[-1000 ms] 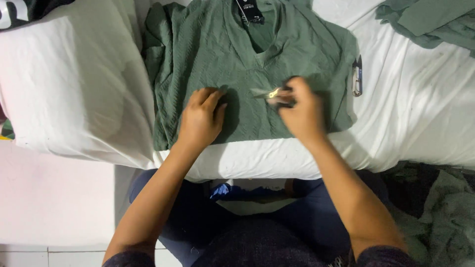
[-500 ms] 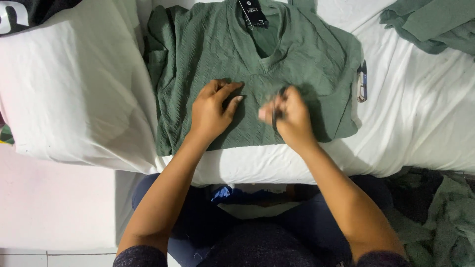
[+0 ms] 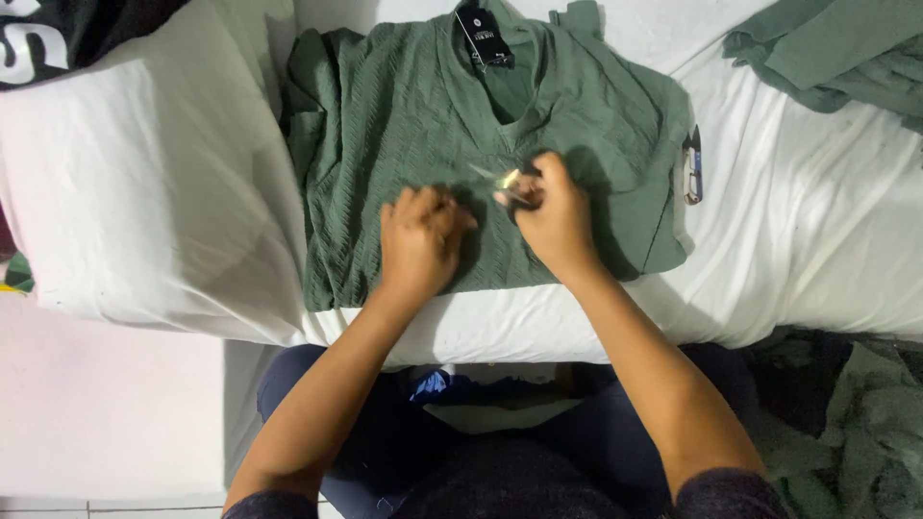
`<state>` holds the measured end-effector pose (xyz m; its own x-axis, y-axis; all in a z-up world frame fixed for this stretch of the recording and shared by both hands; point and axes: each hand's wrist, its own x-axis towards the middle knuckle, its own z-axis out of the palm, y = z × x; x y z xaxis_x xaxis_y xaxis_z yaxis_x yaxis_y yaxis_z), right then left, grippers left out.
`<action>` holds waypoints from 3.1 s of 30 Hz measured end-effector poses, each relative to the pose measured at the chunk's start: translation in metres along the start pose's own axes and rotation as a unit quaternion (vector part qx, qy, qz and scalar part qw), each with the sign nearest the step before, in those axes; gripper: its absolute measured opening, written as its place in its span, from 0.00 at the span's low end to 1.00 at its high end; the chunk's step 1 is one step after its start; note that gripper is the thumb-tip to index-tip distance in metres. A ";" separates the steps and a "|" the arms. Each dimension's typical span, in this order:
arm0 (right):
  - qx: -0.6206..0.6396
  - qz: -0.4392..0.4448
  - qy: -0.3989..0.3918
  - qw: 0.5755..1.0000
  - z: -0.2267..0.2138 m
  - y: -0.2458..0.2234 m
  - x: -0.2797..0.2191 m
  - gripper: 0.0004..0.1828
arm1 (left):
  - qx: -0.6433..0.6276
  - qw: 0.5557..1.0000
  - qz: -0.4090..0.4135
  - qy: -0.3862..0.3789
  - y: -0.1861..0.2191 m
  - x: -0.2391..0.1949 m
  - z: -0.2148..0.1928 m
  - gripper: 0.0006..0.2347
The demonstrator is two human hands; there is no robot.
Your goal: Trimming and cutting green fabric remnants using scissors and thread nippers.
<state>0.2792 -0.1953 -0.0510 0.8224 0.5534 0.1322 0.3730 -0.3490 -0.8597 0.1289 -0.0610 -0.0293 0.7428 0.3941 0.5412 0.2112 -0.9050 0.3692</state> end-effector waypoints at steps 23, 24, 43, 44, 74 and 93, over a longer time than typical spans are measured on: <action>-0.288 -0.097 0.030 0.952 -0.083 0.055 0.000 0.25 | -0.064 0.990 0.051 -0.118 -0.018 0.014 -0.036 0.19; -0.288 -0.100 0.032 0.952 -0.082 0.058 0.001 0.25 | -0.063 0.990 0.053 -0.116 -0.021 0.011 -0.032 0.19; -0.252 -0.153 0.010 0.955 -0.080 0.068 0.014 0.23 | -0.067 0.996 0.053 0.016 -0.035 -0.002 -0.005 0.05; -0.206 -0.117 -0.001 0.971 -0.083 0.062 0.013 0.24 | -0.101 0.992 0.063 0.039 -0.035 -0.001 -0.006 0.06; -0.070 -0.095 0.042 0.992 -0.006 -0.004 -0.019 0.29 | 0.050 0.996 -0.058 -0.044 -0.032 0.058 0.031 0.13; 0.042 0.048 0.041 0.997 0.008 0.015 -0.001 0.22 | -0.286 0.894 0.182 -0.292 0.036 -0.018 -0.065 0.14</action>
<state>0.2802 -0.1952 -0.0677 0.8858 0.4564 0.0841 0.2568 -0.3312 -0.9080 0.0820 -0.0904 0.0241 0.9368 -0.2114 0.2786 -0.3471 -0.6604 0.6658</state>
